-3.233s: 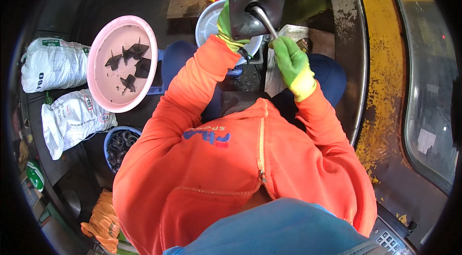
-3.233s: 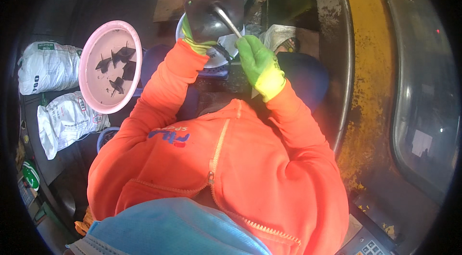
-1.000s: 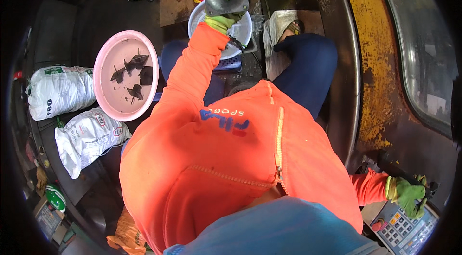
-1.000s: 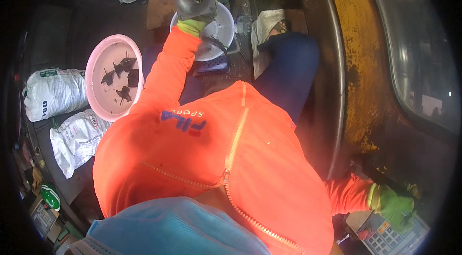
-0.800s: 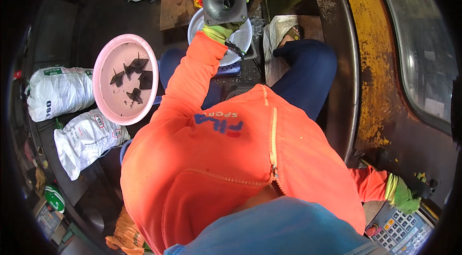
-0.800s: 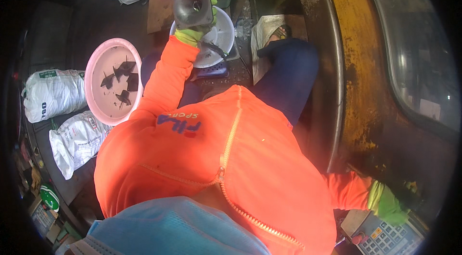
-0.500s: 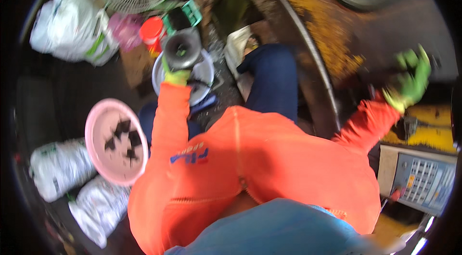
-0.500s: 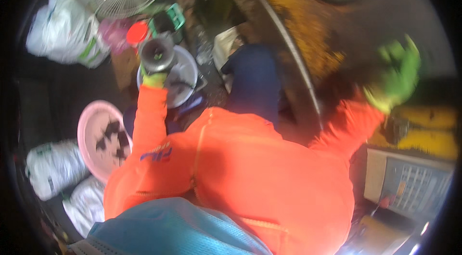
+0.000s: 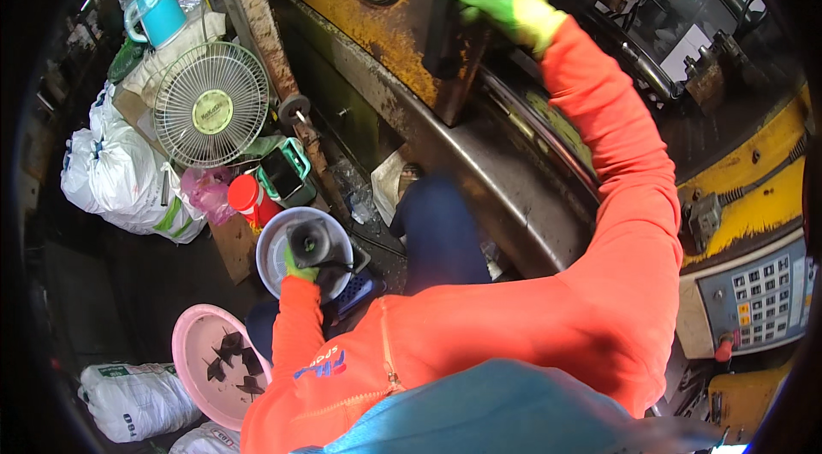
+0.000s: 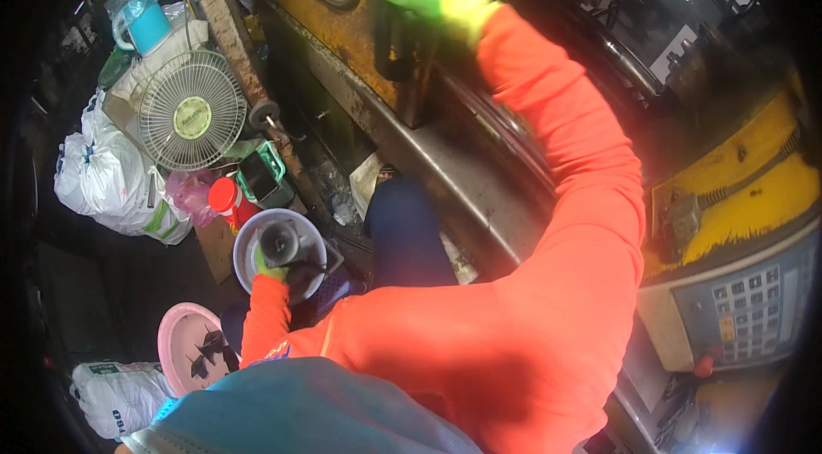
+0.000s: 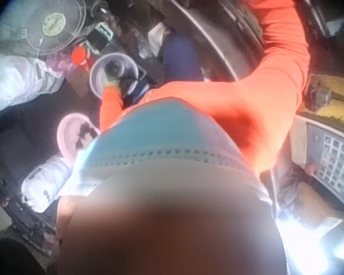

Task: The person cleans and inspects several dark metal parts using a wire brush and a cloth. They repeatedly wipe the interior and exterior surfaces of each part, then place them into a pink basin.

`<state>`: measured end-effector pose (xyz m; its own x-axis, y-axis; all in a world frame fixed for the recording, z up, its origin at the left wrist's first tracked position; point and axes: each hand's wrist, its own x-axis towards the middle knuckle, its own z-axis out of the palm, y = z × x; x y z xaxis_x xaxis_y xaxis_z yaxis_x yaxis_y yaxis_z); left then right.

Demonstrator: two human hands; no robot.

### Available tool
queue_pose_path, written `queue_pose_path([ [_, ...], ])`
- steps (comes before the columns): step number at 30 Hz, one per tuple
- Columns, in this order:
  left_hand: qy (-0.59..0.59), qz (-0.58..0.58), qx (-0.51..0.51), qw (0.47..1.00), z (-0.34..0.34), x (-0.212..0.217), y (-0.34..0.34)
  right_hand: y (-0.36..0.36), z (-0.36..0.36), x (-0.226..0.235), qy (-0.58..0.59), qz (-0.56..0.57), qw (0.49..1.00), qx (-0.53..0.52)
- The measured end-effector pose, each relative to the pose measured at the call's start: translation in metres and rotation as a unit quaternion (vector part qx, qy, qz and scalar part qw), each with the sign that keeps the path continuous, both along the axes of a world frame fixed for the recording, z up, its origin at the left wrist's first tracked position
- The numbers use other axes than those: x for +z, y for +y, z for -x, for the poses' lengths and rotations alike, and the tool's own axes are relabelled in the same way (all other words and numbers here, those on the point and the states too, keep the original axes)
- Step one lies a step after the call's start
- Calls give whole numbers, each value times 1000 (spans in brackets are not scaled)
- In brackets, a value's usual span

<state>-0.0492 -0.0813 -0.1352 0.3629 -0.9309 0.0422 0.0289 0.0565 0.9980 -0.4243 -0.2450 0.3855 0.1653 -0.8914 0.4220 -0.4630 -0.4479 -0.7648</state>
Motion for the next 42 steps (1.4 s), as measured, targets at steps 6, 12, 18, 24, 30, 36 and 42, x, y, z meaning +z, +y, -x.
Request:
queue_pose_path([
  [6, 31, -38, 47, 998, -31, 1, 51, -108, 209, 69, -87, 133, 981, -110],
  [12, 278, 16, 71, 958, -45, 36, 83, -234, 417, 5, -264, 139, 893, -336],
  [18, 137, -86, -4, 987, -14, 127, 86, -293, 429, -4, -167, 190, 875, -412],
  [24, -215, -123, -75, 966, 53, 195, 73, -254, 421, 18, 664, 45, 542, -513],
  [30, -284, -64, -113, 950, 80, 212, 59, -182, 363, 20, 138, 451, 734, -488],
  [36, -194, 77, -200, 957, 107, 276, 16, -51, 208, 44, 376, 684, 598, -182],
  [42, -39, 186, -262, 946, 151, 359, -4, 27, 13, -19, 394, 697, 592, 93],
])
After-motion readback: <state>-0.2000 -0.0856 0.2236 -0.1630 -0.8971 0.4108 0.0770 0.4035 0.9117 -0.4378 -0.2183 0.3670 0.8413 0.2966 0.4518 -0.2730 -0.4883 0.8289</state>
